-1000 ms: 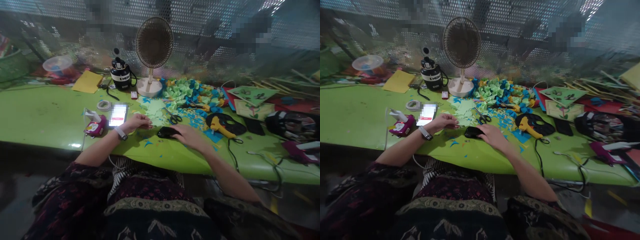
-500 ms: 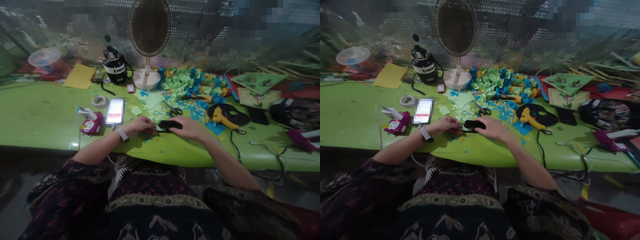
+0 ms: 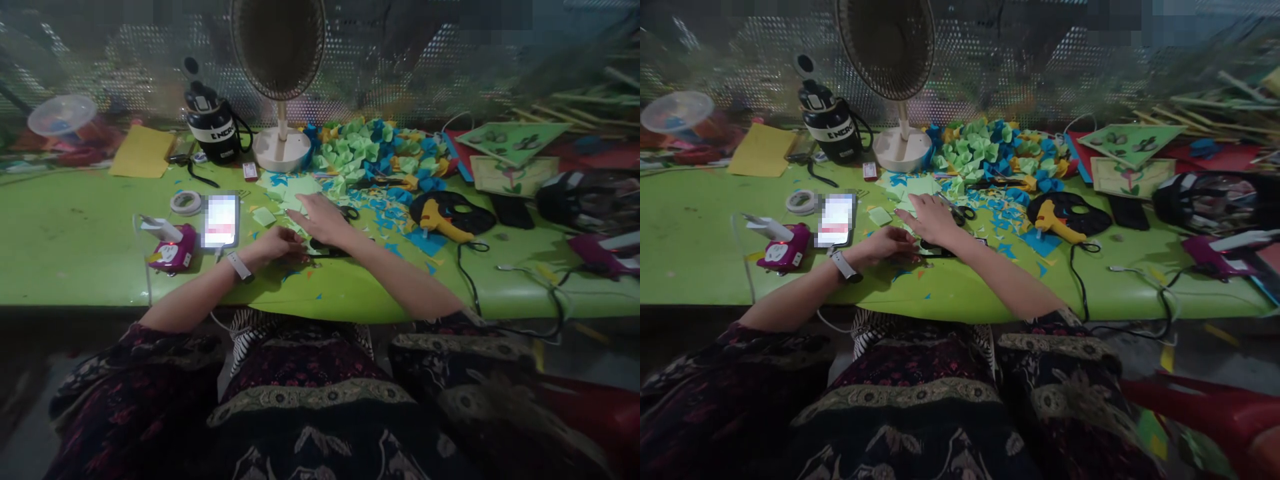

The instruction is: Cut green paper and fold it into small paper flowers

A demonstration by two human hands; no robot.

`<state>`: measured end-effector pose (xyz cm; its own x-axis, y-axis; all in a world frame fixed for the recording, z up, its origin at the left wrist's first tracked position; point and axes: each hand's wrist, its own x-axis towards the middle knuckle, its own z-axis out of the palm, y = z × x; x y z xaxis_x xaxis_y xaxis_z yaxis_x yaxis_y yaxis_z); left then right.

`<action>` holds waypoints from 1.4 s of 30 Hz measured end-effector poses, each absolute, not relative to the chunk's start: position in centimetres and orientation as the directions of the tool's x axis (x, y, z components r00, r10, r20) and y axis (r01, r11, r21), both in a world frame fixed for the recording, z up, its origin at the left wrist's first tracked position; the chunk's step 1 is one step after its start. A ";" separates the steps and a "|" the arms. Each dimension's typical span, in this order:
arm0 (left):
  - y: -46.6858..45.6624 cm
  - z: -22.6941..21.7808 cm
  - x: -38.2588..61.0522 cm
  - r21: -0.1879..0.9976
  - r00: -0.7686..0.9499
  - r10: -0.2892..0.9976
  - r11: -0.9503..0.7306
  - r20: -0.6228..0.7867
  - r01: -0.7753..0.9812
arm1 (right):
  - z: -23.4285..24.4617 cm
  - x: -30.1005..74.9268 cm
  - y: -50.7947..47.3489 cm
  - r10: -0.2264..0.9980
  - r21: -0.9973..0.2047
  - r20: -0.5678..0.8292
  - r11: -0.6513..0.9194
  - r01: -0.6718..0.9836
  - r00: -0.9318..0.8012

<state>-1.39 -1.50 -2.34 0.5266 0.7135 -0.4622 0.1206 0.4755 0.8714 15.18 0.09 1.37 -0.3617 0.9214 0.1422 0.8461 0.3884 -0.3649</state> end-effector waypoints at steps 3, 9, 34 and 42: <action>-1.4 -2.6 -1.4 0.874 0.531 0.711 0.469 -0.461 0.130 | 1.1 14.6 -0.1 0.934 -0.319 0.081 0.355 0.879 -0.348; -1.4 -2.3 -1.4 0.890 0.566 0.705 0.438 -0.427 0.126 | 1.3 14.3 -0.4 0.950 -0.312 -0.026 0.288 0.905 -0.311; -1.5 -2.6 -1.3 0.894 0.539 0.723 0.422 -0.433 0.152 | 0.8 14.0 -0.2 0.946 -0.267 -0.025 0.305 0.914 -0.323; -1.3 -3.0 -1.5 0.905 0.578 0.710 0.404 -0.402 0.133 | 0.5 13.9 -0.1 0.948 -0.246 -0.030 0.299 0.922 -0.316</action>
